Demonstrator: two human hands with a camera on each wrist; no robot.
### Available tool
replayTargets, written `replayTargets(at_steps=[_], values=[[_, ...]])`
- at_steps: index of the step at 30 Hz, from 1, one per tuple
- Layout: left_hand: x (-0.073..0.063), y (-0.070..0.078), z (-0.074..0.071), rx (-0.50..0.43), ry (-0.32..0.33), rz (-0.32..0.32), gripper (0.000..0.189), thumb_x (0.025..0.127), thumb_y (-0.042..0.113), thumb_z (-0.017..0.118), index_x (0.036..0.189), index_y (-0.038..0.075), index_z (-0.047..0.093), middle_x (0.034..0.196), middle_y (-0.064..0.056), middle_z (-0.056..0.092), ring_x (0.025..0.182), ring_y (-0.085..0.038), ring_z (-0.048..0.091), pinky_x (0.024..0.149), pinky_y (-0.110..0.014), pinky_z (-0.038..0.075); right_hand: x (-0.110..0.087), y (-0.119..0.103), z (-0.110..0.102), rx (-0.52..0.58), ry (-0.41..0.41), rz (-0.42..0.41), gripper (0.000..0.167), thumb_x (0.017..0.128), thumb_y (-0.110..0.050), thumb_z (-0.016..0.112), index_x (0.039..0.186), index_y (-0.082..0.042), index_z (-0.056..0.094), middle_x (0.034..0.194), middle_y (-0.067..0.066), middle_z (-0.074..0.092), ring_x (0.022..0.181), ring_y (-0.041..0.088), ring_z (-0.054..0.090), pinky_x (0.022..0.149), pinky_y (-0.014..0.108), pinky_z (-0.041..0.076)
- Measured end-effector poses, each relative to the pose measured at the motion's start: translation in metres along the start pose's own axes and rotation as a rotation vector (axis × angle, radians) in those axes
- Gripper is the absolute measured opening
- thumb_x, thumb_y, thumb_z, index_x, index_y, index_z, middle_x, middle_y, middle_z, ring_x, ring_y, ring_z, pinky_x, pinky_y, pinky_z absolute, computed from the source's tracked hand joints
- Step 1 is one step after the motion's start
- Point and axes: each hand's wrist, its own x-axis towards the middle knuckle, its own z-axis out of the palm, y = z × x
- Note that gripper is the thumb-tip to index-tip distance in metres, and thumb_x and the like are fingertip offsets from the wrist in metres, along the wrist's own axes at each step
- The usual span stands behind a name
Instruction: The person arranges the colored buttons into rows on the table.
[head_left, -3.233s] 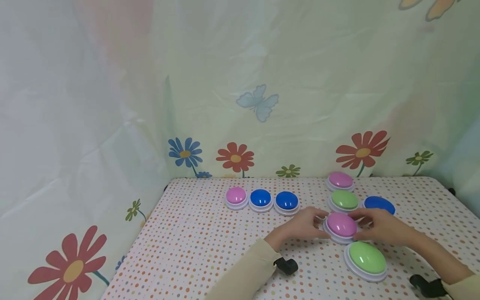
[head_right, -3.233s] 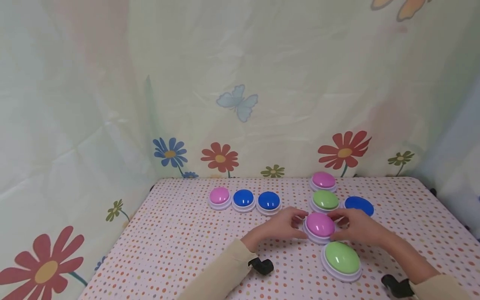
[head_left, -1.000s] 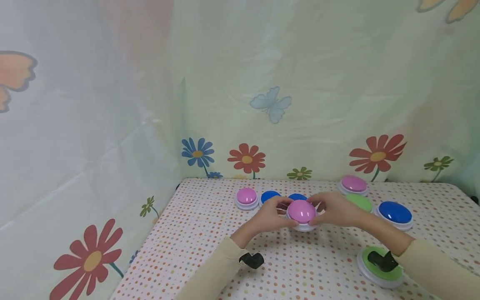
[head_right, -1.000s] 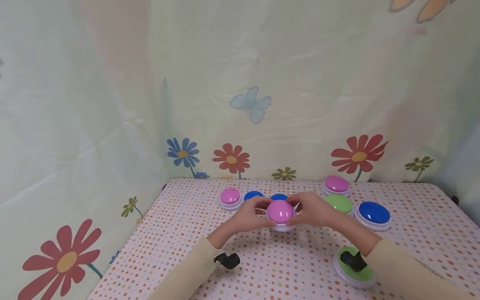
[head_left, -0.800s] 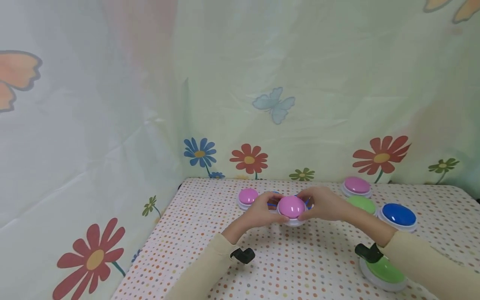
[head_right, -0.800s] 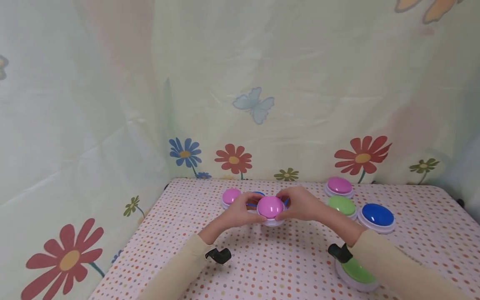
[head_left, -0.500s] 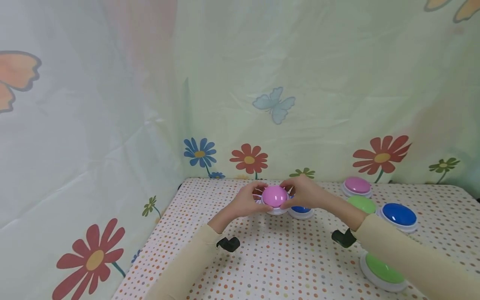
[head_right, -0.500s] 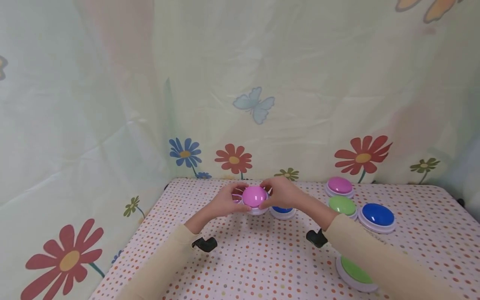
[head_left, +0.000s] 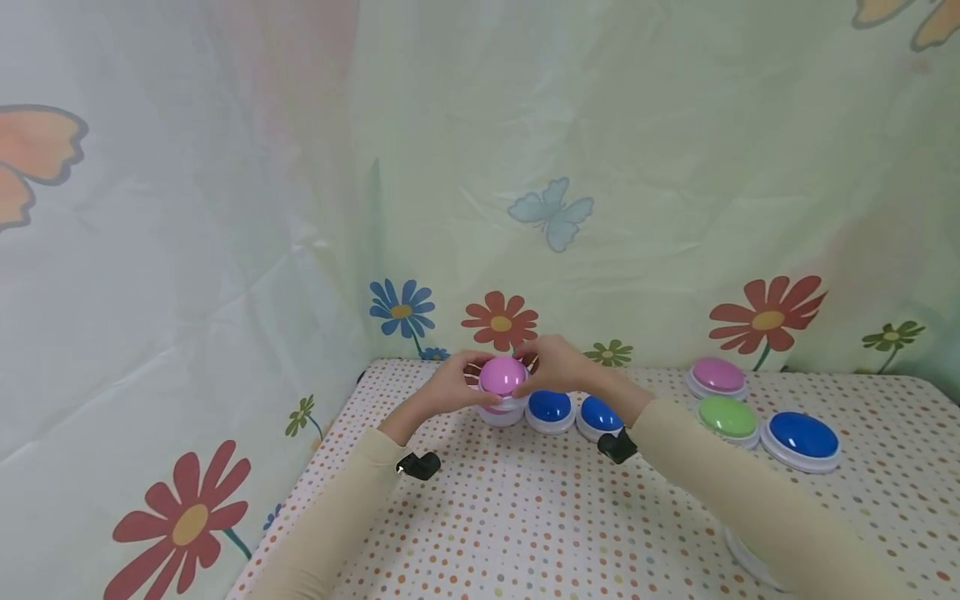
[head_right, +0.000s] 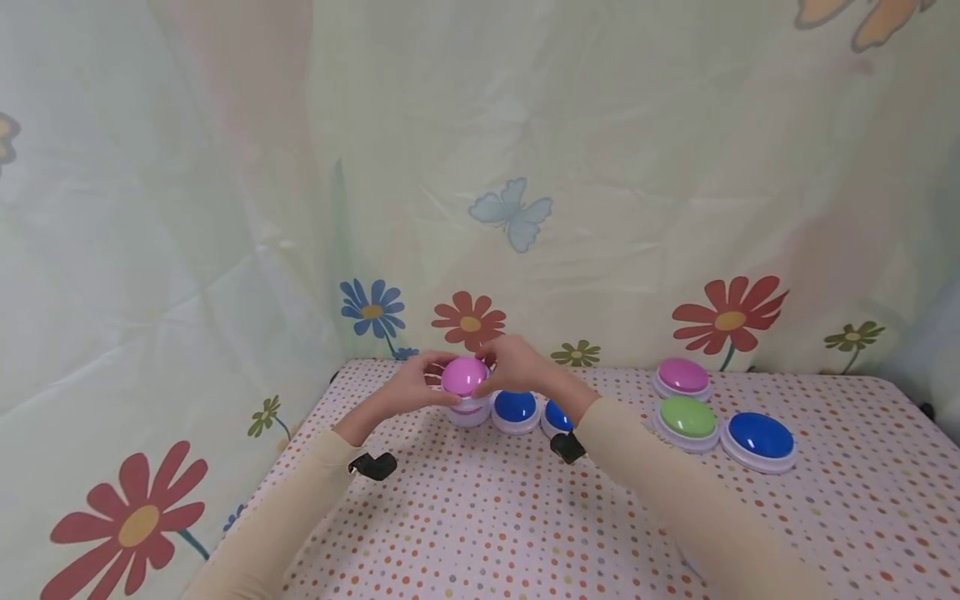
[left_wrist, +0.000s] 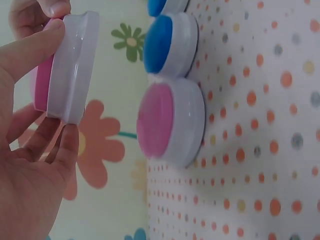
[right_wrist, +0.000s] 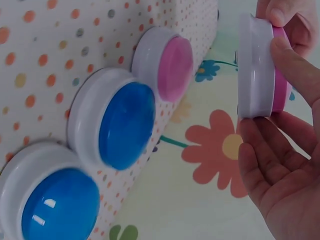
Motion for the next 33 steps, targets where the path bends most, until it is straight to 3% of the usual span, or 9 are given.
replayTargets(at_steps=[11,20,24,33], values=[[-0.004,-0.029,-0.026,-0.026,0.035,-0.082,0.065,0.077,0.02,0.084,0.133,0.009,0.054,0.122,-0.004,0.058,0.109,-0.022,0.056,0.09,-0.035,0.051,0.043,0.001,0.034,0.122,0.007,0.051,0.048,0.073,-0.022,0.087,0.114,-0.008,0.068,0.1,0.003,0.067,0.091,0.02,0.062,0.073,0.029,0.056],[-0.011,-0.053,-0.039,-0.084,0.099,-0.19,0.065,0.075,0.016,0.085,0.132,0.007,0.056,0.125,-0.008,0.059,0.11,-0.029,0.056,0.088,-0.04,0.052,0.068,-0.006,0.06,0.184,0.009,0.112,0.051,0.077,-0.018,0.084,0.121,-0.005,0.065,0.111,0.006,0.067,0.102,0.025,0.061,0.083,0.038,0.054],[-0.01,-0.063,-0.045,-0.087,0.117,-0.205,0.064,0.075,0.013,0.085,0.132,0.006,0.057,0.125,-0.009,0.059,0.11,-0.03,0.057,0.087,-0.04,0.052,0.077,-0.005,0.068,0.223,0.029,0.124,0.053,0.076,-0.018,0.085,0.123,-0.004,0.064,0.112,0.007,0.067,0.103,0.026,0.062,0.086,0.039,0.052],[-0.001,-0.076,-0.046,-0.077,0.12,-0.268,0.063,0.075,0.013,0.084,0.132,0.007,0.058,0.124,-0.009,0.059,0.107,-0.028,0.058,0.085,-0.038,0.053,0.094,0.007,0.082,0.184,0.011,0.13,0.053,0.078,-0.016,0.083,0.124,-0.002,0.063,0.116,0.009,0.066,0.108,0.027,0.06,0.091,0.04,0.049]])
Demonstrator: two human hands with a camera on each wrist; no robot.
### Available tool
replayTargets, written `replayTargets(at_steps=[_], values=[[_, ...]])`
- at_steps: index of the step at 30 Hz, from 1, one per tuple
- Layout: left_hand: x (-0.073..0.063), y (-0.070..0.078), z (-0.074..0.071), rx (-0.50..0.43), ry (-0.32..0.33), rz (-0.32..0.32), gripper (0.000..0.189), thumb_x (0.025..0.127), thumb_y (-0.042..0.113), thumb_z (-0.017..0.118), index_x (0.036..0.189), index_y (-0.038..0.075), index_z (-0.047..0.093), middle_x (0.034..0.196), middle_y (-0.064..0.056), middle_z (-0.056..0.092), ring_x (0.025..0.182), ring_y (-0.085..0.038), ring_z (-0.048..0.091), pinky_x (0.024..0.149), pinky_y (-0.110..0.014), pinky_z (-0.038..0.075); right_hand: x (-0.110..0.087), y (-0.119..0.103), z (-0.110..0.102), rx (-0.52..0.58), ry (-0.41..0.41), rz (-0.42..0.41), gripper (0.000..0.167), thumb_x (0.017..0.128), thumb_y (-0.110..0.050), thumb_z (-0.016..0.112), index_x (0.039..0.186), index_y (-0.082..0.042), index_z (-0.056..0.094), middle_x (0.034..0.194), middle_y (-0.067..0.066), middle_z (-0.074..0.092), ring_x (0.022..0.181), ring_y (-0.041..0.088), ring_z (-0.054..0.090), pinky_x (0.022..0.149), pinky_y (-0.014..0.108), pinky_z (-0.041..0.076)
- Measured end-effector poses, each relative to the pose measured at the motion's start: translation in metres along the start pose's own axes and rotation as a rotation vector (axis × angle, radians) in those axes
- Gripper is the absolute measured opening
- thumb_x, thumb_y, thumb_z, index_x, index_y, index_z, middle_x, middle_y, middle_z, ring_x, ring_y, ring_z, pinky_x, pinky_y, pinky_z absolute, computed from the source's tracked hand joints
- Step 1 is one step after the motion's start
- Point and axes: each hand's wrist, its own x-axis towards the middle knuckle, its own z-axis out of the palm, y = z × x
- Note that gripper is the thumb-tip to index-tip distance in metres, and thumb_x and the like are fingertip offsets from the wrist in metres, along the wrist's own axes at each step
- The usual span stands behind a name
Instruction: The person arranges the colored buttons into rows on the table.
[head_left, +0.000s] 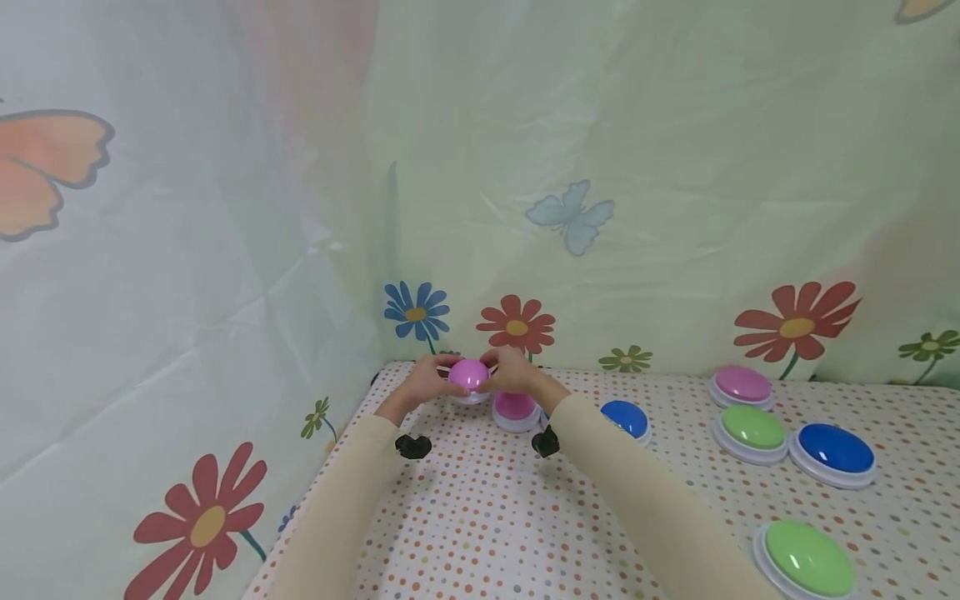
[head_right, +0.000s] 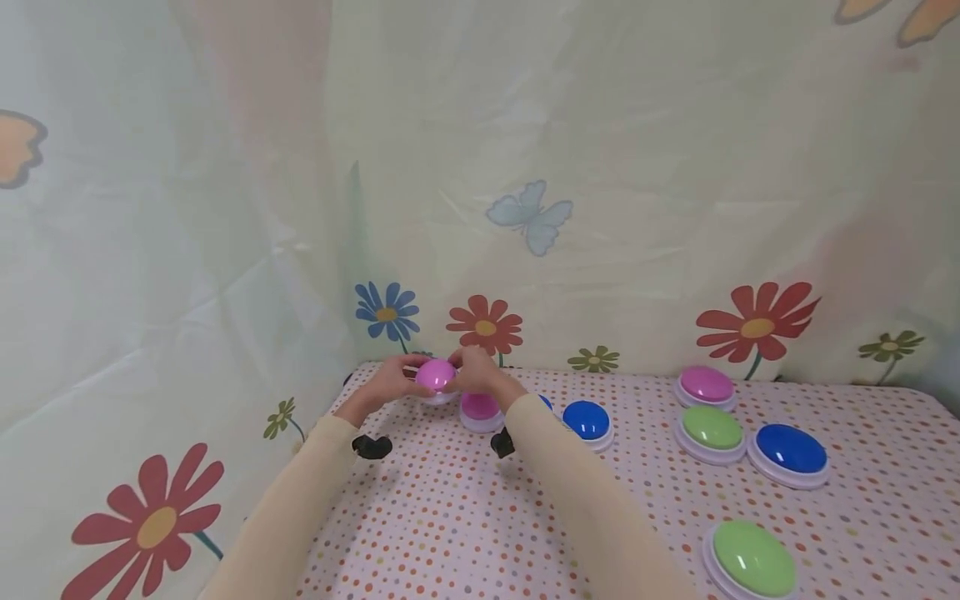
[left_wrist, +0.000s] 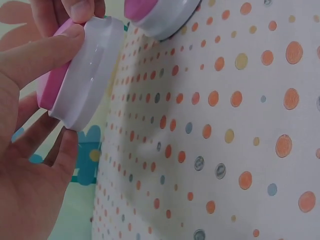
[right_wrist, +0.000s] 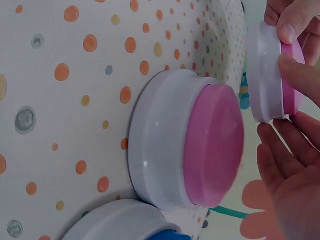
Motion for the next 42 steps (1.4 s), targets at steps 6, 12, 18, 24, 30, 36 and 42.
replayTargets(at_steps=[6,12,18,24,30,36,42], values=[[0.004,-0.006,0.005,0.009,0.0,-0.067,0.062,0.075,0.014,0.084,0.131,0.009,0.058,0.123,-0.009,0.059,0.108,-0.027,0.058,0.086,-0.038,0.052,0.001,0.006,0.005,0.001,-0.011,0.023,0.052,0.079,-0.016,0.082,0.124,0.0,0.062,0.116,0.01,0.065,0.109,0.027,0.059,0.093,0.042,0.048],[0.005,-0.017,0.008,0.012,-0.005,-0.053,0.061,0.076,0.012,0.083,0.132,0.008,0.058,0.123,-0.008,0.06,0.107,-0.026,0.058,0.088,-0.037,0.052,0.007,0.012,0.013,-0.006,-0.034,0.064,0.05,0.079,-0.018,0.082,0.123,-0.004,0.064,0.114,0.007,0.066,0.11,0.024,0.058,0.096,0.042,0.046],[0.001,-0.027,0.012,0.013,-0.008,-0.037,0.059,0.076,0.011,0.084,0.13,0.009,0.061,0.125,-0.007,0.059,0.106,-0.024,0.059,0.087,-0.036,0.051,0.007,0.017,0.019,0.003,-0.059,0.091,0.047,0.08,-0.019,0.082,0.121,-0.005,0.065,0.114,0.007,0.065,0.109,0.023,0.059,0.095,0.041,0.047],[0.001,-0.032,0.014,-0.025,-0.03,-0.056,0.059,0.075,0.013,0.084,0.129,0.008,0.061,0.123,-0.007,0.06,0.106,-0.024,0.059,0.088,-0.037,0.051,0.003,0.017,0.022,-0.009,-0.051,0.095,0.045,0.079,-0.019,0.082,0.119,-0.006,0.065,0.113,0.007,0.065,0.107,0.023,0.059,0.094,0.04,0.048],[0.0,-0.029,0.015,0.006,-0.018,-0.07,0.059,0.077,0.017,0.083,0.13,0.008,0.059,0.123,-0.007,0.06,0.108,-0.025,0.057,0.09,-0.038,0.05,0.005,0.017,0.021,-0.026,-0.036,0.093,0.042,0.078,-0.021,0.083,0.115,-0.007,0.067,0.11,0.005,0.065,0.104,0.022,0.059,0.092,0.039,0.049],[-0.002,-0.033,0.016,0.031,-0.021,-0.062,0.061,0.077,0.016,0.083,0.131,0.005,0.058,0.124,-0.009,0.06,0.108,-0.026,0.058,0.09,-0.039,0.05,0.005,0.02,0.024,-0.021,-0.034,0.07,0.042,0.077,-0.02,0.084,0.114,-0.006,0.068,0.108,0.005,0.064,0.102,0.022,0.059,0.091,0.038,0.049],[-0.002,-0.036,0.018,0.02,-0.028,-0.064,0.062,0.076,0.017,0.084,0.131,0.006,0.058,0.122,-0.008,0.061,0.108,-0.026,0.057,0.09,-0.038,0.05,0.002,0.022,0.026,-0.021,-0.032,0.079,0.046,0.077,-0.02,0.084,0.117,-0.006,0.067,0.111,0.005,0.064,0.105,0.022,0.06,0.092,0.039,0.049]])
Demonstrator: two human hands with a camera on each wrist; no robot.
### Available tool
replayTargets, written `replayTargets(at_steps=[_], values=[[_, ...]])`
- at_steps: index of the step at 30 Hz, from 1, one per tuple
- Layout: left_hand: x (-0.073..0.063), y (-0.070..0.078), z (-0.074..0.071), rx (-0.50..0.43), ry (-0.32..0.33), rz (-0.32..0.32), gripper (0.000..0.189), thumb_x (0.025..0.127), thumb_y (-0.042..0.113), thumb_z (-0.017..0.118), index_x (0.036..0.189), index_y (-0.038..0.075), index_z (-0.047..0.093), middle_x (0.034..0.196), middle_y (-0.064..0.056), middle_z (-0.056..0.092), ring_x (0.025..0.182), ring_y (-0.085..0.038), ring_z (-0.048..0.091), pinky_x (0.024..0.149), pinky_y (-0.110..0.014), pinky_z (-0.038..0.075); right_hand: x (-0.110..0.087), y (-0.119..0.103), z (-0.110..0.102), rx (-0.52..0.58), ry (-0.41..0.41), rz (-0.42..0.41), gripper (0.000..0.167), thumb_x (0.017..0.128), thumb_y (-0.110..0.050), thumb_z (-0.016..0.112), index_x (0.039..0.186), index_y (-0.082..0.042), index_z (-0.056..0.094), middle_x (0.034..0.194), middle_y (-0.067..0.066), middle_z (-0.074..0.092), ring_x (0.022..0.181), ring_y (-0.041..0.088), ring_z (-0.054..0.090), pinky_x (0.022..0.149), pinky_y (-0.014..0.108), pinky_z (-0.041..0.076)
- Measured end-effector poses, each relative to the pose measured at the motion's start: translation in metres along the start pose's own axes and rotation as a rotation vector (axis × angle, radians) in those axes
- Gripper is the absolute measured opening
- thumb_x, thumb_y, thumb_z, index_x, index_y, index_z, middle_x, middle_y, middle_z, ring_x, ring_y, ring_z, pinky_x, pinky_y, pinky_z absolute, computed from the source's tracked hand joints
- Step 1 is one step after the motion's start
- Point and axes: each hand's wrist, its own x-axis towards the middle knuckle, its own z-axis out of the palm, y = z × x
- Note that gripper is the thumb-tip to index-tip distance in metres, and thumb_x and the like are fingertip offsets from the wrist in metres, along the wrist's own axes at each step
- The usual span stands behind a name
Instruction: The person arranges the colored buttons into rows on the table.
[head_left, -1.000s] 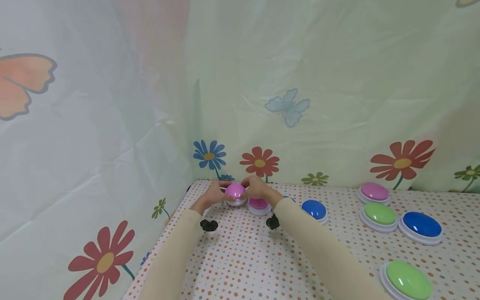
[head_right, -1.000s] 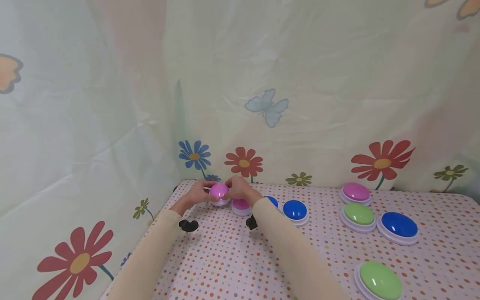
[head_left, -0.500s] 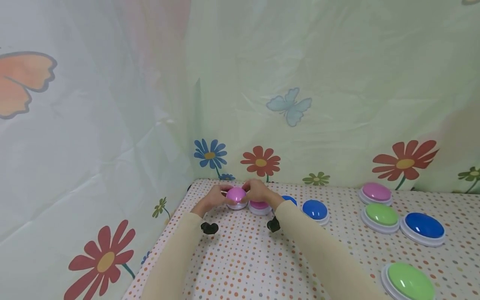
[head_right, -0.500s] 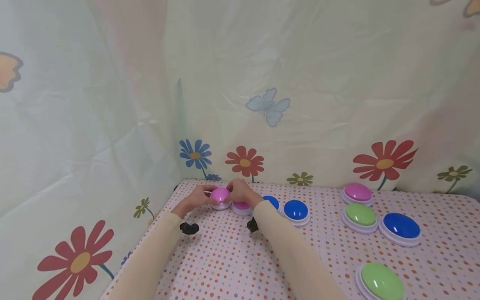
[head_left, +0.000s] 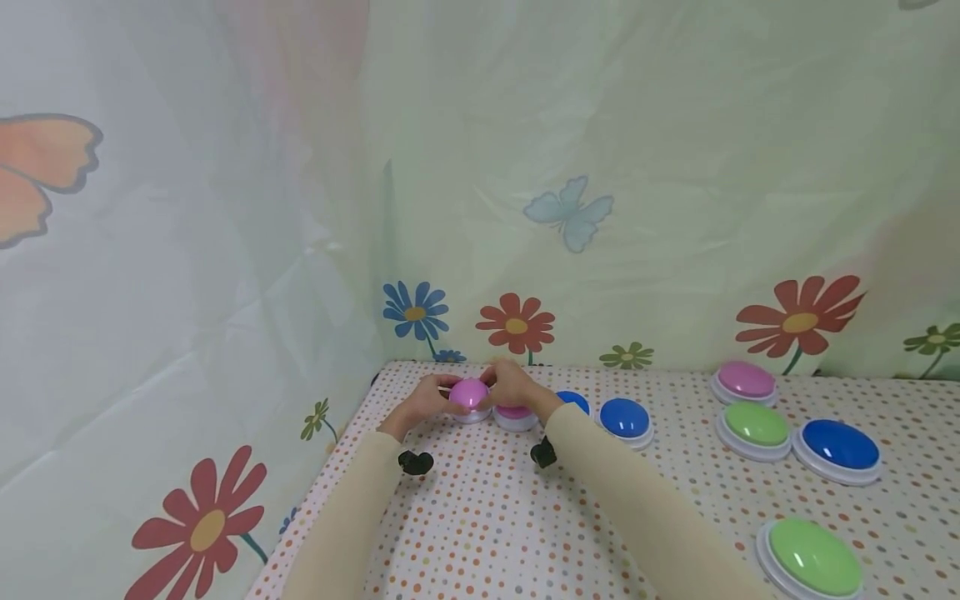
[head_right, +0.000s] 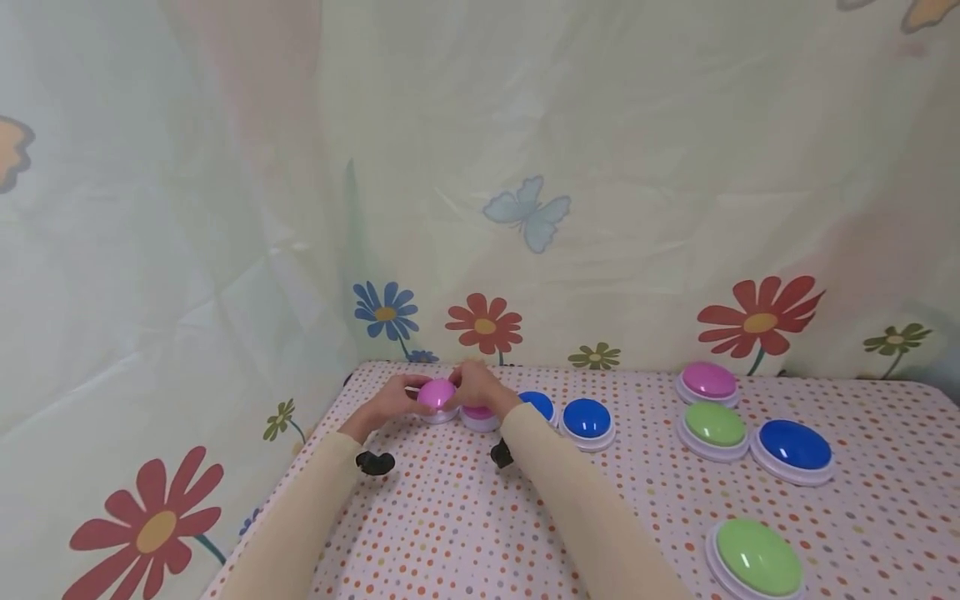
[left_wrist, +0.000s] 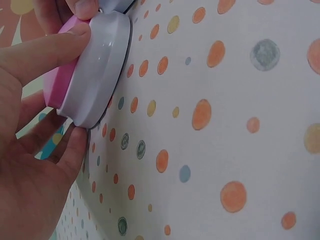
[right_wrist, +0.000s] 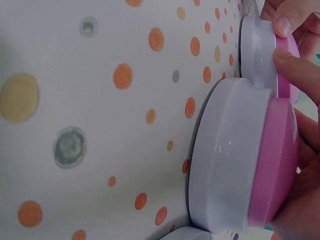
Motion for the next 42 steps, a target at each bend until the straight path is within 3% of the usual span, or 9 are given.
replayTargets(at_steps=[8,20,26,31,35,42], values=[[-0.002,0.003,0.0,0.006,0.006,0.007,0.062,0.077,0.016,0.083,0.133,0.006,0.056,0.125,-0.01,0.059,0.11,-0.028,0.057,0.09,-0.038,0.05,0.001,0.001,0.0,-0.006,0.008,-0.004,0.046,0.078,-0.022,0.084,0.118,-0.006,0.067,0.111,0.005,0.063,0.106,0.022,0.058,0.092,0.039,0.049],[-0.002,0.004,0.003,-0.004,0.015,-0.032,0.063,0.078,0.019,0.083,0.135,0.011,0.055,0.127,-0.005,0.058,0.114,-0.026,0.053,0.094,-0.04,0.048,-0.005,-0.006,-0.003,0.003,0.015,0.027,0.048,0.077,-0.02,0.084,0.119,-0.006,0.066,0.112,0.007,0.064,0.106,0.024,0.059,0.092,0.04,0.049],[-0.003,0.005,0.006,-0.02,0.0,-0.061,0.065,0.077,0.018,0.083,0.135,0.01,0.054,0.128,-0.006,0.057,0.116,-0.027,0.052,0.096,-0.042,0.046,-0.008,-0.005,-0.004,-0.005,0.016,0.0,0.053,0.077,-0.021,0.084,0.123,-0.004,0.063,0.117,0.009,0.063,0.11,0.026,0.058,0.093,0.041,0.048],[-0.004,0.008,0.01,-0.009,-0.027,-0.045,0.069,0.078,0.018,0.083,0.139,0.009,0.05,0.13,-0.009,0.055,0.117,-0.028,0.053,0.095,-0.042,0.047,-0.016,-0.004,-0.022,-0.032,0.013,-0.039,0.056,0.082,-0.024,0.08,0.129,-0.001,0.059,0.124,0.012,0.06,0.117,0.03,0.055,0.095,0.042,0.048],[-0.006,0.011,0.008,0.01,0.001,-0.031,0.073,0.08,0.017,0.081,0.143,0.008,0.045,0.135,-0.012,0.052,0.121,-0.032,0.05,0.096,-0.044,0.047,-0.024,-0.004,-0.044,-0.058,0.021,-0.083,0.047,0.087,-0.026,0.075,0.125,-0.001,0.061,0.121,0.013,0.063,0.111,0.028,0.058,0.089,0.038,0.052],[-0.015,0.031,-0.009,0.04,0.074,0.095,0.055,0.09,0.015,0.07,0.14,0.005,0.049,0.14,-0.021,0.047,0.127,-0.039,0.044,0.1,-0.05,0.042,-0.052,-0.013,-0.083,-0.151,0.037,-0.202,0.031,0.088,-0.02,0.073,0.114,-0.004,0.067,0.104,0.007,0.067,0.096,0.023,0.063,0.079,0.031,0.055]])
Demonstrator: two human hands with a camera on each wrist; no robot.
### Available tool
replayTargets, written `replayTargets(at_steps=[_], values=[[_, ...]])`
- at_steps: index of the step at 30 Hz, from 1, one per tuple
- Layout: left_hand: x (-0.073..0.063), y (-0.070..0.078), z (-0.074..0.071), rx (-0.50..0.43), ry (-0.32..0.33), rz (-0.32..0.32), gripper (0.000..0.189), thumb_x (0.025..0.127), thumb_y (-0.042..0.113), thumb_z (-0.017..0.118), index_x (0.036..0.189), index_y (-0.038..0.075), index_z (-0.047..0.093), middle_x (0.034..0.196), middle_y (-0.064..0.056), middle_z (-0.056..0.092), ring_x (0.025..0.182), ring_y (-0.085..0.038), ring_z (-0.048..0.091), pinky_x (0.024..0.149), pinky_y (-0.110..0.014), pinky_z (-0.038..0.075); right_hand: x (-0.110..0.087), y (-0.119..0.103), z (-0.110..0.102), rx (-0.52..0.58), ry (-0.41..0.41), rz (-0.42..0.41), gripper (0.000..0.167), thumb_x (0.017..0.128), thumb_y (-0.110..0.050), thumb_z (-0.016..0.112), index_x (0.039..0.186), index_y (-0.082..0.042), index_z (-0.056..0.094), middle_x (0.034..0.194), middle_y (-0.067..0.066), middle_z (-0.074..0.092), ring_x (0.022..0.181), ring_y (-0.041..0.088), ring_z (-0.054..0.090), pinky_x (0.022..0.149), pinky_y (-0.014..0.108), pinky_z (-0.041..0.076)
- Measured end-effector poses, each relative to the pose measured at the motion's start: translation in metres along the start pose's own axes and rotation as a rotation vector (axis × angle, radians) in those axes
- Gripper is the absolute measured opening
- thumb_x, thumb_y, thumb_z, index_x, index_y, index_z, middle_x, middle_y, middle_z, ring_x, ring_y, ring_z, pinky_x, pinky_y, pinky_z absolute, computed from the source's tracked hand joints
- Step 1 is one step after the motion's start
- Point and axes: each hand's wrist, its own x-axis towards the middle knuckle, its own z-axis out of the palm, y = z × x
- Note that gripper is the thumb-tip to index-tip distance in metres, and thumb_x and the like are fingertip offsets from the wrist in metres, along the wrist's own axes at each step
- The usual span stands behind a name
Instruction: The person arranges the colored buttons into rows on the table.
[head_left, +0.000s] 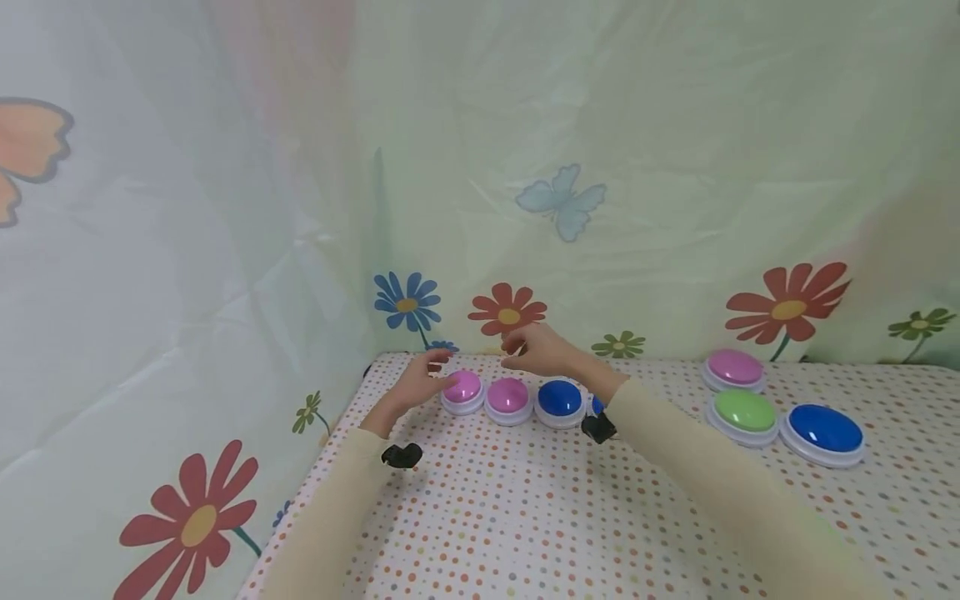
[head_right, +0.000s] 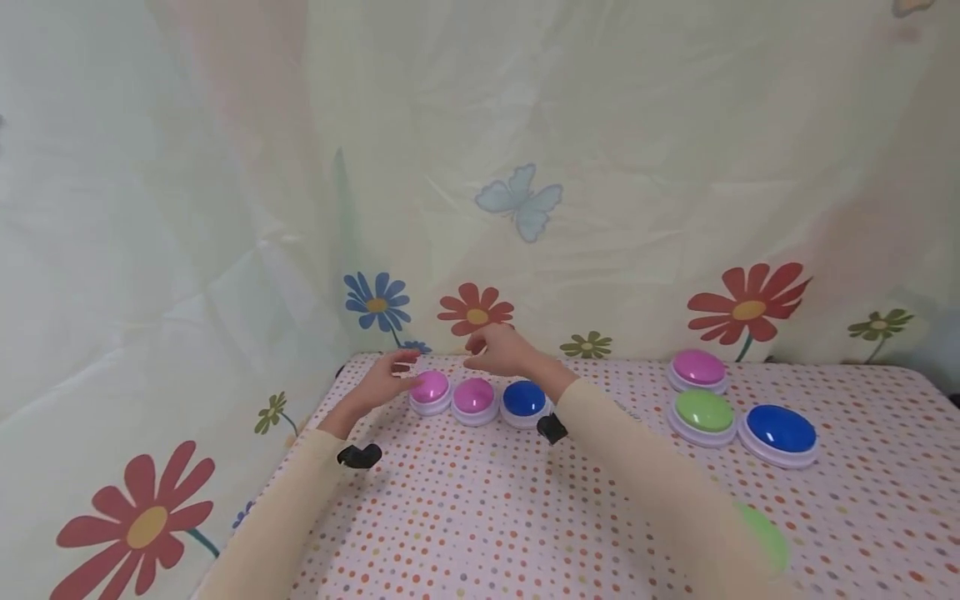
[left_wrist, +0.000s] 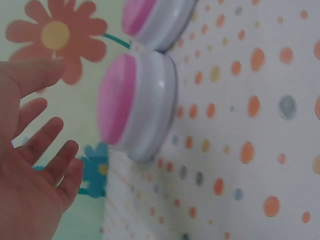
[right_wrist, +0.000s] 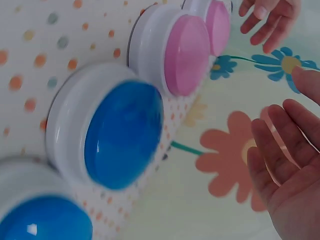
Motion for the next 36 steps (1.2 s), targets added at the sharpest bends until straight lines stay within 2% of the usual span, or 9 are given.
replayTargets(at_steps=[3,9,13,19,22,26,28,32,36], values=[[-0.004,0.016,-0.004,0.015,0.016,0.049,0.051,0.092,0.016,0.068,0.139,0.007,0.051,0.138,-0.018,0.049,0.126,-0.036,0.045,0.101,-0.048,0.041,-0.015,-0.001,-0.016,-0.025,-0.002,-0.029,0.027,0.089,-0.018,0.073,0.112,-0.005,0.068,0.101,0.005,0.067,0.093,0.023,0.063,0.078,0.031,0.055],[-0.018,0.054,0.0,0.076,0.003,0.21,0.044,0.093,0.017,0.066,0.135,0.01,0.054,0.132,-0.008,0.055,0.122,-0.03,0.05,0.099,-0.048,0.042,-0.045,-0.003,-0.04,-0.03,-0.022,-0.013,0.025,0.089,-0.019,0.072,0.111,-0.007,0.069,0.101,0.003,0.067,0.09,0.022,0.063,0.075,0.029,0.055],[-0.036,0.084,0.011,0.092,-0.052,0.307,0.04,0.094,0.015,0.065,0.132,0.009,0.057,0.128,-0.007,0.057,0.119,-0.03,0.051,0.096,-0.047,0.044,-0.07,-0.009,-0.052,-0.048,-0.021,-0.027,0.026,0.089,-0.019,0.072,0.112,-0.007,0.069,0.103,0.006,0.067,0.089,0.021,0.063,0.074,0.029,0.055],[-0.058,0.121,0.036,0.228,-0.135,0.45,0.033,0.093,0.018,0.067,0.125,0.013,0.063,0.121,0.002,0.06,0.111,-0.016,0.054,0.09,-0.034,0.049,-0.111,-0.016,-0.068,-0.074,-0.002,-0.052,0.026,0.088,-0.019,0.073,0.111,-0.007,0.069,0.103,0.004,0.068,0.086,0.015,0.063,0.075,0.032,0.054],[-0.071,0.138,0.05,0.292,-0.19,0.506,0.032,0.093,0.02,0.068,0.124,0.015,0.064,0.12,0.004,0.06,0.112,-0.013,0.054,0.09,-0.026,0.048,-0.132,-0.014,-0.075,-0.058,0.004,-0.06,0.024,0.088,-0.018,0.073,0.11,-0.009,0.07,0.1,-0.001,0.068,0.086,0.013,0.062,0.077,0.034,0.054],[-0.086,0.159,0.07,0.365,-0.298,0.6,0.032,0.094,0.025,0.066,0.124,0.016,0.064,0.12,0.005,0.06,0.11,-0.007,0.054,0.088,-0.018,0.047,-0.161,-0.011,-0.084,-0.047,0.011,-0.083,0.024,0.088,-0.018,0.073,0.11,-0.008,0.069,0.101,-0.002,0.068,0.086,0.013,0.063,0.078,0.036,0.054],[-0.091,0.168,0.08,0.384,-0.358,0.646,0.032,0.095,0.027,0.065,0.125,0.017,0.063,0.118,0.007,0.06,0.106,-0.003,0.053,0.086,-0.015,0.045,-0.176,-0.011,-0.088,-0.047,0.014,-0.057,0.025,0.088,-0.019,0.073,0.111,-0.009,0.069,0.103,-0.002,0.067,0.088,0.012,0.063,0.078,0.036,0.055],[-0.095,0.184,0.097,0.368,-0.469,0.695,0.032,0.097,0.027,0.062,0.127,0.017,0.063,0.118,0.009,0.06,0.106,0.001,0.051,0.085,-0.013,0.044,-0.209,-0.009,-0.096,-0.049,0.038,0.03,0.028,0.088,-0.024,0.073,0.112,-0.011,0.068,0.106,-0.002,0.066,0.091,0.014,0.062,0.077,0.036,0.054],[-0.092,0.193,0.118,0.366,-0.54,0.719,0.03,0.098,0.028,0.06,0.127,0.018,0.062,0.122,0.012,0.059,0.11,0.006,0.048,0.087,-0.008,0.04,-0.239,-0.001,-0.104,-0.042,0.055,0.09,0.032,0.089,-0.03,0.072,0.114,-0.011,0.067,0.107,-0.002,0.066,0.092,0.015,0.062,0.074,0.031,0.054]])
